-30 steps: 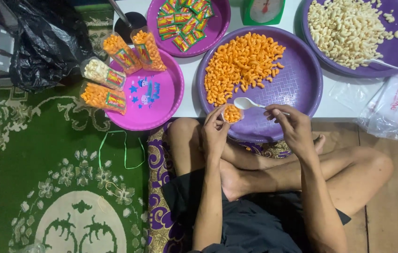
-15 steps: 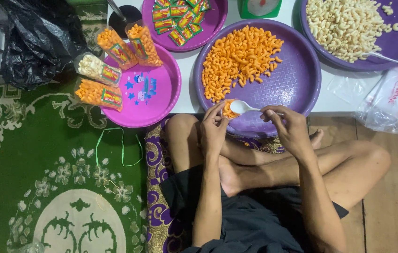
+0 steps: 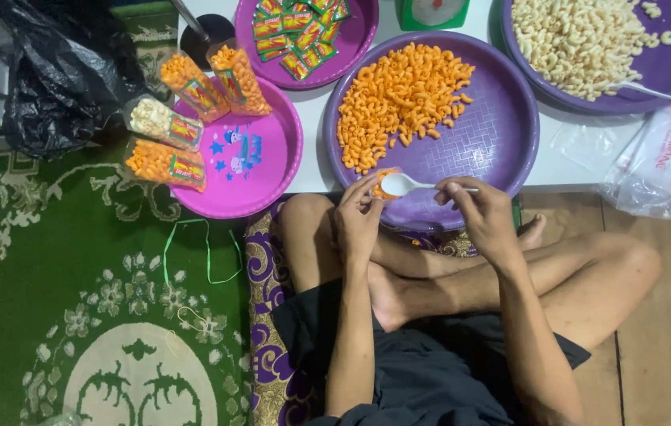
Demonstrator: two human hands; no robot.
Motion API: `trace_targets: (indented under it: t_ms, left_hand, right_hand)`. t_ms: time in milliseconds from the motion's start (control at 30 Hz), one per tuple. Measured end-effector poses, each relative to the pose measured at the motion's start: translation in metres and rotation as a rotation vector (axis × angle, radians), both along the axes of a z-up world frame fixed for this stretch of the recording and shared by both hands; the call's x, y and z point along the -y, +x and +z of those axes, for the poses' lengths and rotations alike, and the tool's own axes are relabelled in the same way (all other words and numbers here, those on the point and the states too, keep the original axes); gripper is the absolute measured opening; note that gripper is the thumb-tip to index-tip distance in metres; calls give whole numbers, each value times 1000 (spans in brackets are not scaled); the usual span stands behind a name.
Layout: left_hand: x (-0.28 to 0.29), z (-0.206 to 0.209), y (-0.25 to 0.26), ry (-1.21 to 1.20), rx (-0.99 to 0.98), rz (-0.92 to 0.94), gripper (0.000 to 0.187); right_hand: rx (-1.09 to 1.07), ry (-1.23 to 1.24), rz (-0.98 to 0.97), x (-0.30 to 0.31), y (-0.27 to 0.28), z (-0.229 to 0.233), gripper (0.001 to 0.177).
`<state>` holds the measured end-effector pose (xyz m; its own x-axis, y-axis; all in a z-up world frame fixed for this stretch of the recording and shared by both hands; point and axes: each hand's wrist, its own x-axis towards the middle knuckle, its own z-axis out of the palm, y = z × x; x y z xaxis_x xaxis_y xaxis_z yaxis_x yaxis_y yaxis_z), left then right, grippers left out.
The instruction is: A person sitting on the floor is scooping orange puffed snacks from a large tray into a small plastic bag using a plastic spoon.
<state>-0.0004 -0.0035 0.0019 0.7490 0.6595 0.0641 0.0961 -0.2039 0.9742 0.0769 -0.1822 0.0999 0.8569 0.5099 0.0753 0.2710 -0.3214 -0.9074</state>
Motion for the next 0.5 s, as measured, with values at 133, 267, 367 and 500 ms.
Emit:
trace_targets:
  t_ms: [133, 267, 367, 500]
  left_hand:
    - [1, 13, 1, -2, -3, -5, 38]
    - [-3, -1, 2, -23, 12, -5, 40]
    - [-5, -1, 4, -25, 46, -1, 42]
    - [-7, -9, 1, 10, 65, 9, 41]
  right_hand:
    - [12, -30, -6, -6, -1, 12, 24]
    - [-45, 30, -31, 1, 9, -11, 25]
    - [-85, 108, -203, 21, 43, -53, 28]
    - [213, -15, -414, 37, 86, -85, 29]
